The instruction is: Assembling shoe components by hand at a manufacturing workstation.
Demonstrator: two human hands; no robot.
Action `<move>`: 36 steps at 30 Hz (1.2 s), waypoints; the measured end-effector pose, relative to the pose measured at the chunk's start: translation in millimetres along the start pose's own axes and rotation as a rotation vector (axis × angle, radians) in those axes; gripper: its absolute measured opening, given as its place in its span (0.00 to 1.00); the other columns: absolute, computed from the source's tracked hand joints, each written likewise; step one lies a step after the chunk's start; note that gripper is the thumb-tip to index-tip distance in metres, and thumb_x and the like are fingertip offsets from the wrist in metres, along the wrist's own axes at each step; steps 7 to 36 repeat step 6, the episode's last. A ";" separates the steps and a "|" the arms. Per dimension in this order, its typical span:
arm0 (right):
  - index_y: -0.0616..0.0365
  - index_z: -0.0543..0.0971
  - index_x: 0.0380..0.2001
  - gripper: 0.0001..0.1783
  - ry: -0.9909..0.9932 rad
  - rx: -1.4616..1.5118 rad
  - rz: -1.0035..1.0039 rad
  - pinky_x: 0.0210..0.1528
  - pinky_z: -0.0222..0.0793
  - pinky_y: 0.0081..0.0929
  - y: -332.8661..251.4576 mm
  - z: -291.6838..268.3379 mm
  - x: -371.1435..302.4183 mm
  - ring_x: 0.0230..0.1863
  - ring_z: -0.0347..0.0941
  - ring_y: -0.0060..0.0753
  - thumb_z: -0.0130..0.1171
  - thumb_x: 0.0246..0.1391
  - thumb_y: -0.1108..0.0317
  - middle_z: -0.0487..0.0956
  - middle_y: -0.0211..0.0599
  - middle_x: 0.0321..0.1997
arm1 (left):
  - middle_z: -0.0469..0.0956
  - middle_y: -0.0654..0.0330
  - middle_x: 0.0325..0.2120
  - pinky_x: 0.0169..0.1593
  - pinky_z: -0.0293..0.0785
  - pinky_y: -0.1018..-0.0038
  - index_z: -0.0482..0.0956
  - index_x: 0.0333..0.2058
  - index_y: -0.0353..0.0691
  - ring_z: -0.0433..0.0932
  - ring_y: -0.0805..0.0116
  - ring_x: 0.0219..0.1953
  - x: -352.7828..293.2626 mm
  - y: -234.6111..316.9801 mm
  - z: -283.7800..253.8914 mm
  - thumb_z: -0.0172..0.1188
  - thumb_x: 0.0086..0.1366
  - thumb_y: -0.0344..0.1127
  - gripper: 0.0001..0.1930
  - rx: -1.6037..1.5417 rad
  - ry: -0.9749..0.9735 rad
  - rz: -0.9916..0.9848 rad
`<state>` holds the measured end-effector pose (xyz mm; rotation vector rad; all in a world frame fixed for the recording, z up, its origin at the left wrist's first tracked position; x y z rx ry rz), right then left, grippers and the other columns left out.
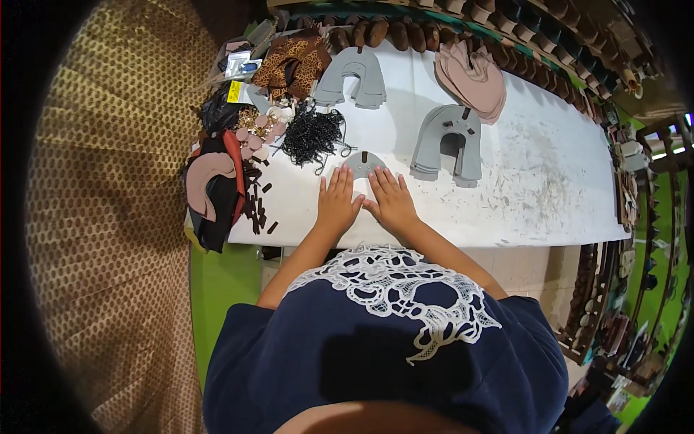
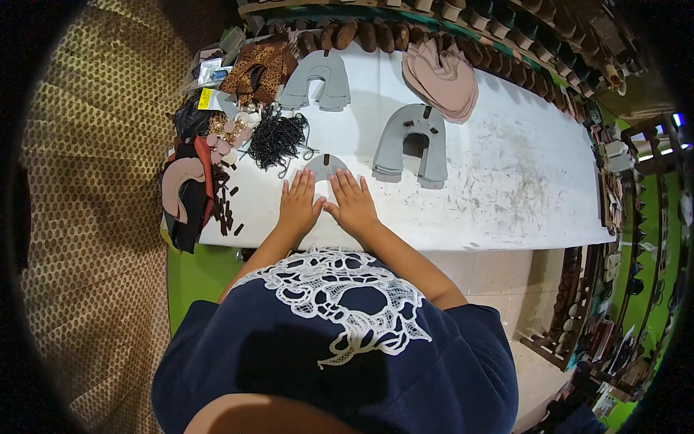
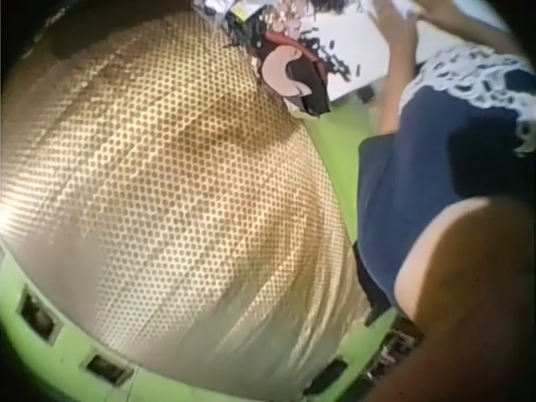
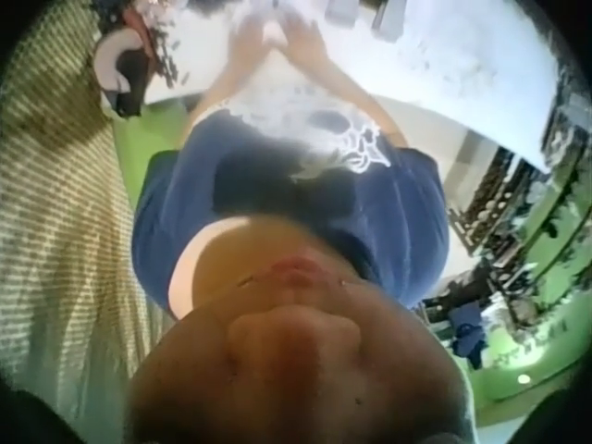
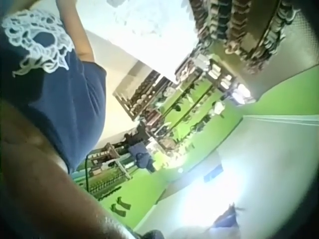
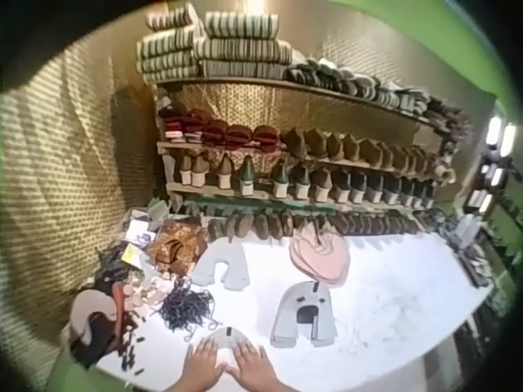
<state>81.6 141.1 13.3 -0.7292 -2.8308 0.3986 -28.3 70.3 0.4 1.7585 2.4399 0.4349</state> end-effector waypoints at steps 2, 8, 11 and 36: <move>0.60 0.57 0.61 0.37 -0.031 -0.011 -0.022 0.67 0.37 0.47 0.4 -0.7 -5.0 0.69 0.46 0.42 0.40 0.58 0.44 0.54 0.46 0.67 | 0.52 0.50 0.63 0.65 0.39 0.52 0.52 0.62 0.35 0.49 0.56 0.66 -7.6 -2.0 -2.3 0.47 0.62 0.50 0.35 0.007 -0.024 -0.030; 0.60 0.55 0.62 0.37 -0.079 0.014 -0.038 0.66 0.38 0.49 0.0 -3.8 -14.0 0.69 0.45 0.45 0.44 0.57 0.46 0.52 0.48 0.68 | 0.51 0.50 0.63 0.64 0.37 0.50 0.51 0.62 0.35 0.48 0.55 0.66 -24.5 -4.9 -4.3 0.49 0.61 0.51 0.37 -0.015 -0.052 -0.046; 0.60 0.55 0.62 0.37 -0.079 0.014 -0.038 0.66 0.38 0.49 0.0 -3.8 -14.0 0.69 0.45 0.45 0.44 0.57 0.46 0.52 0.48 0.68 | 0.51 0.50 0.63 0.64 0.37 0.50 0.51 0.62 0.35 0.48 0.55 0.66 -24.5 -4.9 -4.3 0.49 0.61 0.51 0.37 -0.015 -0.052 -0.046; 0.60 0.55 0.62 0.37 -0.079 0.014 -0.038 0.66 0.38 0.49 0.0 -3.8 -14.0 0.69 0.45 0.45 0.44 0.57 0.46 0.52 0.48 0.68 | 0.51 0.50 0.63 0.64 0.37 0.50 0.51 0.62 0.35 0.48 0.55 0.66 -24.5 -4.9 -4.3 0.49 0.61 0.51 0.37 -0.015 -0.052 -0.046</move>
Point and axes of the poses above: each hand's wrist, its own x-axis towards the middle knuckle, its own z-axis out of the palm, y = z × x, the point moved 6 cm from there along x, towards the middle knuckle
